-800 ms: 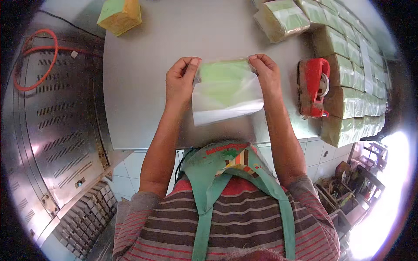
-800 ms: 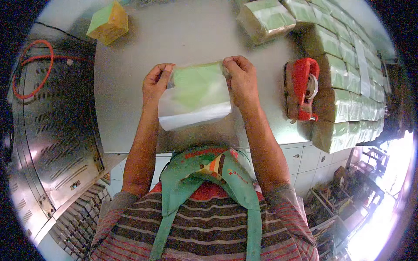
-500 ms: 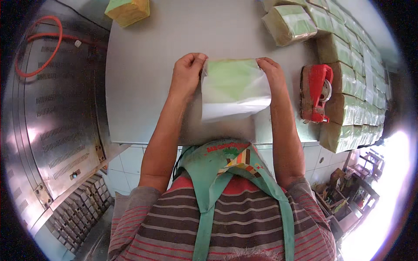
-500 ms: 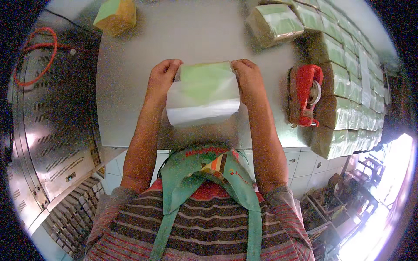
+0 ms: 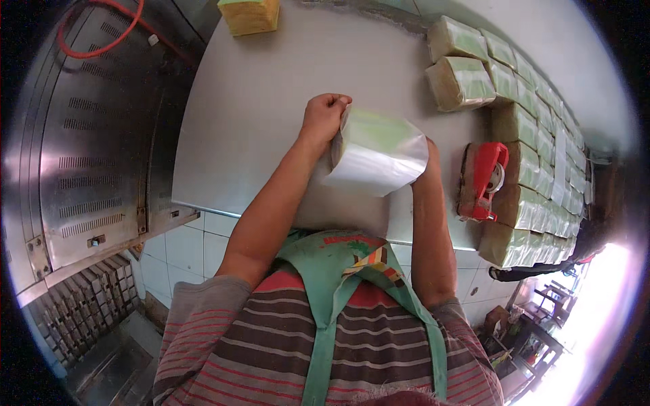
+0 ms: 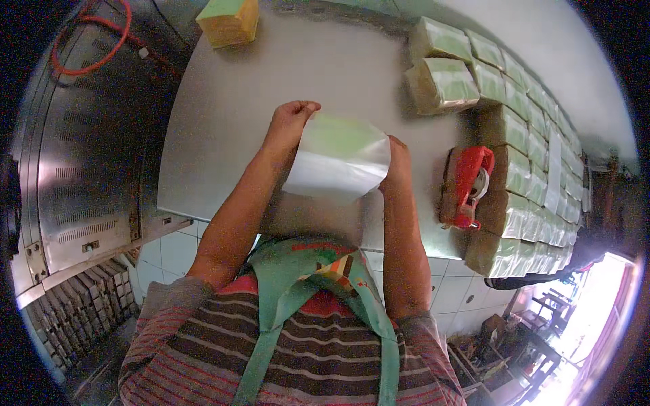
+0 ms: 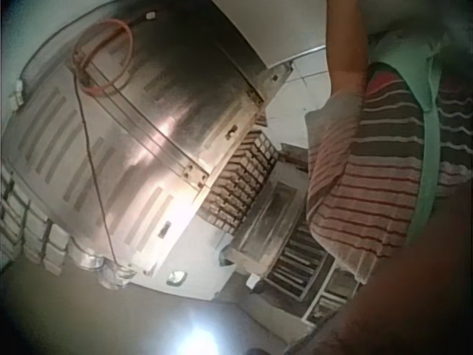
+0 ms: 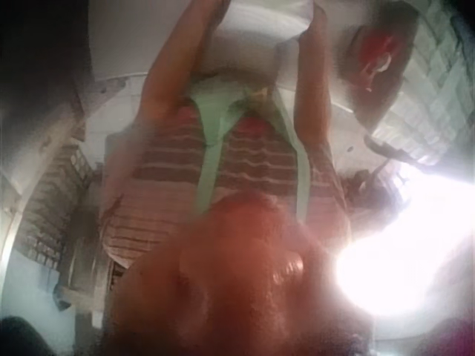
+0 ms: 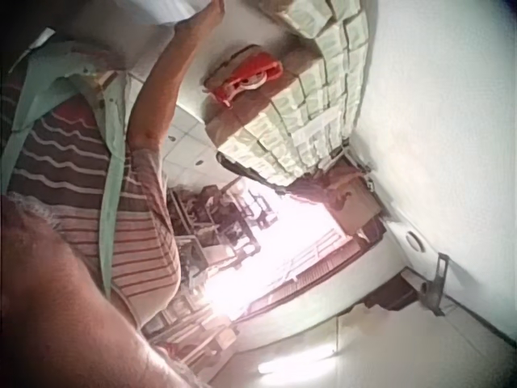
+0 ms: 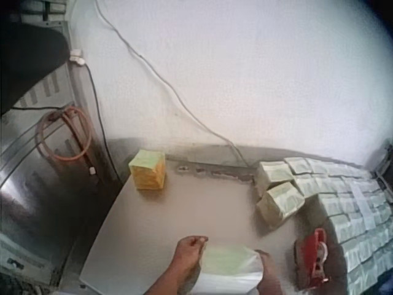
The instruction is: Wrapping individual slices of bread in plastic film and sealing them with tape.
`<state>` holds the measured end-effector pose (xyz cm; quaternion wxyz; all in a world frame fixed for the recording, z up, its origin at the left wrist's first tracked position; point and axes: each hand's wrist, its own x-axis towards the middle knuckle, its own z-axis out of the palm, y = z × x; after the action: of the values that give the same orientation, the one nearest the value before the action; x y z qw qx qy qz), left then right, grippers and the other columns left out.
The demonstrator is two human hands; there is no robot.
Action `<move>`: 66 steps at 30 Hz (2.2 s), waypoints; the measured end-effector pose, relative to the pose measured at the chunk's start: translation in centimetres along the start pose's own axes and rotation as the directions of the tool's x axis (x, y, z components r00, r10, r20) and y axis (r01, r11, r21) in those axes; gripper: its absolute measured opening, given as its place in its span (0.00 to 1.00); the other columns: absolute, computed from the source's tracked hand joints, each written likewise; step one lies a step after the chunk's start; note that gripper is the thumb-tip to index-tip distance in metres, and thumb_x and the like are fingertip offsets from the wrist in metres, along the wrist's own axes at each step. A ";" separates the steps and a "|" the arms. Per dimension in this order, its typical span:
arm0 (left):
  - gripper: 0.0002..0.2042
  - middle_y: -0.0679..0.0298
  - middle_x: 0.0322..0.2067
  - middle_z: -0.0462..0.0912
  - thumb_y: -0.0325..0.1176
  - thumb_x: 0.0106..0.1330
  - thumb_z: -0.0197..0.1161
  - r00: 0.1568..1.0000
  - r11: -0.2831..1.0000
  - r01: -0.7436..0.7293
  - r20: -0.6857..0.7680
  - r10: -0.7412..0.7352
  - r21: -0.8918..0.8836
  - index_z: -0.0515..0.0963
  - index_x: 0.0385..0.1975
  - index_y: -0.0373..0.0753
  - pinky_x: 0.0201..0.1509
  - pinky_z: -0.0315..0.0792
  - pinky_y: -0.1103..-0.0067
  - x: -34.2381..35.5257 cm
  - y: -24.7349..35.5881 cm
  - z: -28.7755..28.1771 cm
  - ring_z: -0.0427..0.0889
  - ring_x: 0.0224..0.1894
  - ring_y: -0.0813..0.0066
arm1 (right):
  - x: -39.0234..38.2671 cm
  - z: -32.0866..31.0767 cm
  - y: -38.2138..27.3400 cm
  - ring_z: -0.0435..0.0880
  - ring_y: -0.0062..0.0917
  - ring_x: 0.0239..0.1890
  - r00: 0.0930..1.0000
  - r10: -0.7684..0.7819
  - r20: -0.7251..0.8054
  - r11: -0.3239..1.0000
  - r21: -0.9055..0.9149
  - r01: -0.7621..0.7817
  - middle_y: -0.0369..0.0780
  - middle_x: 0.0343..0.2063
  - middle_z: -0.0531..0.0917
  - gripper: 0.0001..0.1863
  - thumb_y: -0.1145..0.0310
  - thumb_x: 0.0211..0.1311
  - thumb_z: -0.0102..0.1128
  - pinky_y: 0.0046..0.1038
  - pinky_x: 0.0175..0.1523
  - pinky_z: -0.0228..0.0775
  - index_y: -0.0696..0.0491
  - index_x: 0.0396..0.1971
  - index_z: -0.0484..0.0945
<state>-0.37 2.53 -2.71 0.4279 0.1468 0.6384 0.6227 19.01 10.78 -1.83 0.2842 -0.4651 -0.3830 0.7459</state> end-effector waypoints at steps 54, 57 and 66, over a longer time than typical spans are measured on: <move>0.10 0.65 0.29 0.80 0.33 0.64 0.60 0.965 0.982 -0.086 0.261 0.039 0.171 0.79 0.37 0.32 0.34 0.74 0.83 1.0 1.8 -2.6 0.78 0.29 0.80 | 4.1 -0.2 3.1 0.80 0.26 0.28 0.984 -0.145 -0.105 0.926 -0.364 0.097 0.45 0.29 0.82 0.19 0.63 0.59 0.58 0.28 0.33 0.72 0.68 0.37 0.78; 0.10 0.63 0.30 0.80 0.32 0.65 0.58 0.903 0.997 0.019 0.426 -0.049 0.076 0.77 0.39 0.33 0.34 0.76 0.80 2.6 1.4 -3.1 0.79 0.30 0.77 | 3.9 -0.1 2.8 0.81 0.32 0.30 0.981 -0.134 -0.138 0.937 -0.340 0.080 0.47 0.29 0.83 0.21 0.59 0.58 0.57 0.31 0.38 0.72 0.65 0.34 0.80; 0.19 0.49 0.44 0.79 0.34 0.62 0.56 0.877 0.994 0.100 0.468 -0.106 0.038 0.72 0.50 0.29 0.43 0.80 0.66 -0.5 2.8 -2.5 0.82 0.40 0.58 | 3.3 0.8 1.8 0.80 0.26 0.30 0.986 -0.140 -0.096 0.922 -0.376 0.094 0.43 0.30 0.83 0.20 0.57 0.58 0.56 0.30 0.36 0.73 0.62 0.38 0.80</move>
<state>-2.92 1.00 -0.31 0.6011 0.2617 0.5269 0.5410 16.84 12.16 -4.72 0.2582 -0.5309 -0.5258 0.6124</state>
